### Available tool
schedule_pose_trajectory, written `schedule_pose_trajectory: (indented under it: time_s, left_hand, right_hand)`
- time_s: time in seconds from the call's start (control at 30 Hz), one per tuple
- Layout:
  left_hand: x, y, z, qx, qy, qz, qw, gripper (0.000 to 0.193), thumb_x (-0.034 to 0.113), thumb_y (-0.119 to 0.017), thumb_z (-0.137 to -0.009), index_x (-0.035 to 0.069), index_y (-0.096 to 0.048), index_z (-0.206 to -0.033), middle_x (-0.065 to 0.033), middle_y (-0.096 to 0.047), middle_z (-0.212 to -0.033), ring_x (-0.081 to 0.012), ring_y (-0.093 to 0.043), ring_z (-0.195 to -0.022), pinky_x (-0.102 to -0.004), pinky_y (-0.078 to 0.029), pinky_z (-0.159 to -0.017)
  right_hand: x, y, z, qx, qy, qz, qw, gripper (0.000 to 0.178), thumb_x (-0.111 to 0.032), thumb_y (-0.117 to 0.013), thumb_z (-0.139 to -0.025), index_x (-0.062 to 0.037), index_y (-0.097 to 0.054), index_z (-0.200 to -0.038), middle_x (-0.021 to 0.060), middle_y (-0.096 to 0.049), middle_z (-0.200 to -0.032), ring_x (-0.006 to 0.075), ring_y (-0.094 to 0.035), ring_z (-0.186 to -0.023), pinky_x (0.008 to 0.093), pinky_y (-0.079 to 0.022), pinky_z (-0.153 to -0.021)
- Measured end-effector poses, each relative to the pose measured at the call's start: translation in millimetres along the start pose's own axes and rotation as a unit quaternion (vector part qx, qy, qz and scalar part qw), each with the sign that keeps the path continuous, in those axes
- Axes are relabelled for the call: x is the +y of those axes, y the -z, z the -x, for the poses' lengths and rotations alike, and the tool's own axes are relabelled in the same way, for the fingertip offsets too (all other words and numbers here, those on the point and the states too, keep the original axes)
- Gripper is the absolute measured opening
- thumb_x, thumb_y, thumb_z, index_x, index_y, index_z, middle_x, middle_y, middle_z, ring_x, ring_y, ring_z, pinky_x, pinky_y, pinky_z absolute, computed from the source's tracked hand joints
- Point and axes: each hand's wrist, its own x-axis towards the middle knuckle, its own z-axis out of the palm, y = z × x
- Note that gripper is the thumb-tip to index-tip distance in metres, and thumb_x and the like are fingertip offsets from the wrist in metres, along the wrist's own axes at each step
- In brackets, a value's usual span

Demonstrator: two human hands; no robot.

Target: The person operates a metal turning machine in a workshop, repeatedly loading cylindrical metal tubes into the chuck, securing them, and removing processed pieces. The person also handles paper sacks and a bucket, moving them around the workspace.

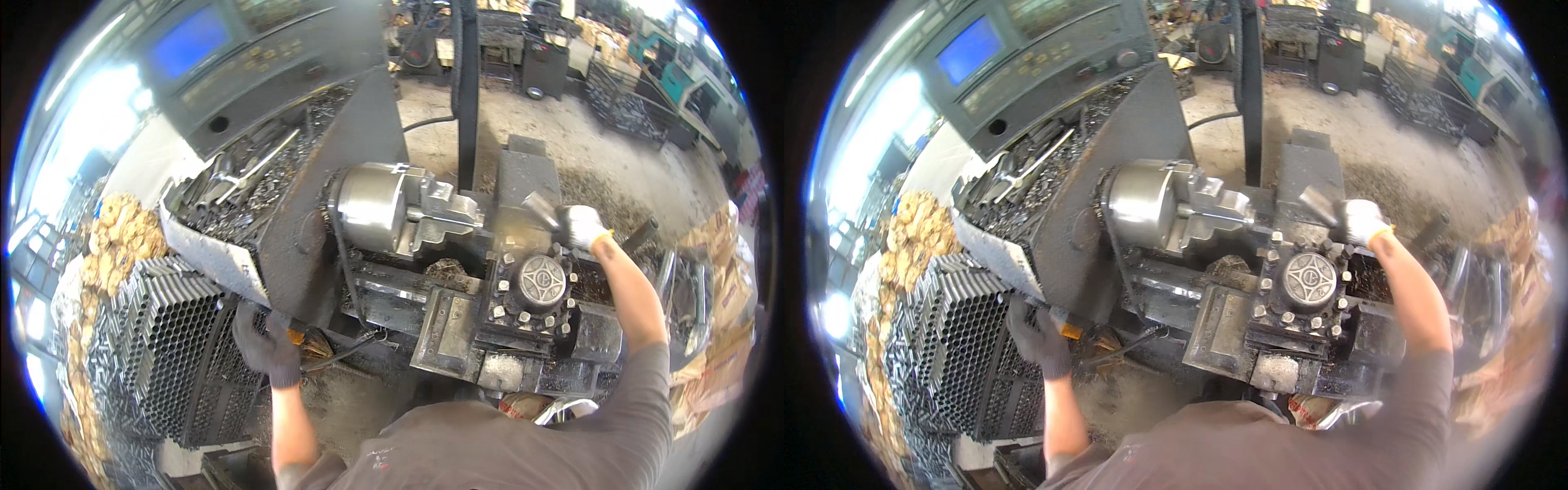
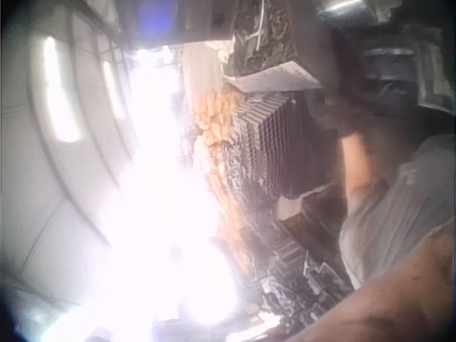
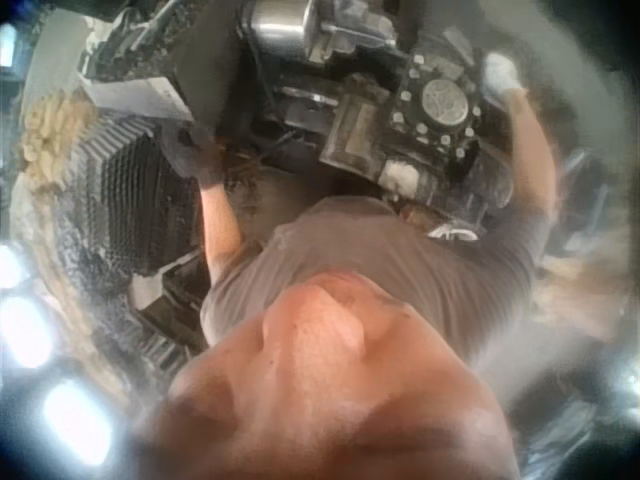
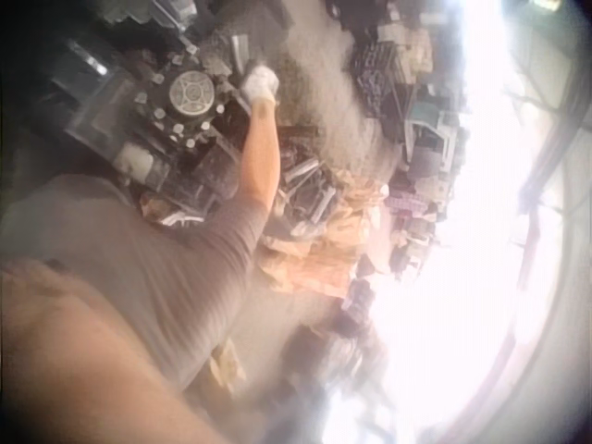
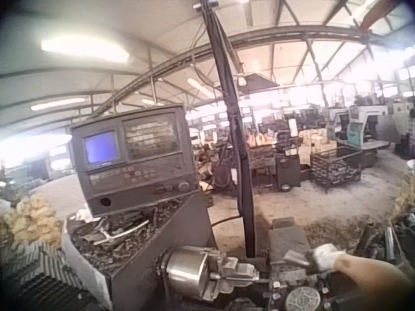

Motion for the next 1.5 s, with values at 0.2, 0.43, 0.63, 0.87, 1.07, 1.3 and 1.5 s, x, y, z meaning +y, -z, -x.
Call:
schedule_pose_trajectory:
  time_s: [0.2,0.43,0.63,0.87,1.07,1.3,1.5]
  left_hand:
    - [79,-90,-195,-0.101,-0.112,-0.008,0.989,0.062,0.035,-0.061,-0.102,0.014,-0.047,-0.159,-0.0226,-0.071,-0.128,-0.0442,-0.067,-0.12,-0.0538,-0.053,-0.103]
    - [117,-199,-297,-0.237,-0.151,-0.106,0.954,0.078,0.027,-0.056,-0.1,0.024,-0.022,-0.17,-0.0227,-0.071,-0.131,-0.0432,-0.074,-0.109,-0.0592,-0.057,-0.091]
    - [150,-191,-297,-0.248,-0.114,-0.019,0.962,0.076,0.036,-0.059,-0.101,0.023,-0.027,-0.168,-0.0244,-0.073,-0.127,-0.0439,-0.071,-0.116,-0.0551,-0.054,-0.1]
    - [187,5,-40,-0.613,-0.132,0.555,0.546,0.069,0.006,-0.088,-0.081,0.01,-0.062,-0.145,-0.0071,-0.073,-0.128,-0.0189,-0.069,-0.116,-0.0388,-0.056,-0.103]
    - [263,47,70,-0.596,0.161,0.713,0.331,0.072,0.041,-0.085,-0.087,-0.005,-0.058,-0.135,-0.018,-0.071,-0.124,-0.0286,-0.071,-0.112,-0.0446,-0.057,-0.1]
    - [282,60,81,-0.605,0.265,0.7,0.272,0.038,0.028,-0.077,-0.089,-0.001,-0.067,-0.113,-0.0154,-0.073,-0.106,-0.0277,-0.072,-0.099,-0.0431,-0.059,-0.093]
    - [272,67,81,-0.629,0.245,0.686,0.271,0.029,0.019,-0.073,-0.093,0.001,-0.067,-0.116,-0.0126,-0.073,-0.109,-0.0239,-0.071,-0.102,-0.0406,-0.057,-0.093]
  right_hand:
    - [-69,125,82,0.188,-0.171,-0.116,0.96,0.041,-0.03,-0.078,-0.08,-0.0054,-0.071,-0.111,0.0187,-0.078,-0.093,0.0327,-0.077,-0.085,0.0425,-0.063,-0.082]
    - [-181,142,217,0.188,-0.172,-0.387,0.886,0.038,-0.02,-0.081,-0.079,0.0015,-0.071,-0.109,0.014,-0.075,-0.082,0.0204,-0.073,-0.071,0.0382,-0.058,-0.068]
    - [-241,119,300,0.122,-0.126,-0.432,0.884,0.049,-0.023,-0.088,-0.072,0.0014,-0.072,-0.111,0.0181,-0.075,-0.084,0.0308,-0.076,-0.076,0.0421,-0.058,-0.072]
    - [-260,115,311,0.086,-0.103,-0.381,0.915,0.044,-0.028,-0.084,-0.074,-0.0016,-0.07,-0.106,0.02,-0.073,-0.086,0.0387,-0.075,-0.078,0.0452,-0.06,-0.07]
    - [-165,95,299,0.245,0.169,-0.464,0.834,0.018,-0.015,-0.073,-0.086,-0.0055,-0.078,-0.101,0.0135,-0.078,-0.09,0.0284,-0.074,-0.07,0.0389,-0.061,-0.065]
    - [71,-37,226,0.021,-0.399,-0.1,0.911,0.066,-0.053,-0.068,-0.094,-0.0064,-0.063,-0.141,0.0246,-0.073,-0.125,0.035,-0.071,-0.12,0.0462,-0.059,-0.096]
    - [99,-57,268,0.066,-0.44,-0.227,0.866,0.054,-0.05,-0.071,-0.092,0.0026,-0.078,-0.099,0.0197,-0.078,-0.097,0.0311,-0.076,-0.084,0.0403,-0.059,-0.077]
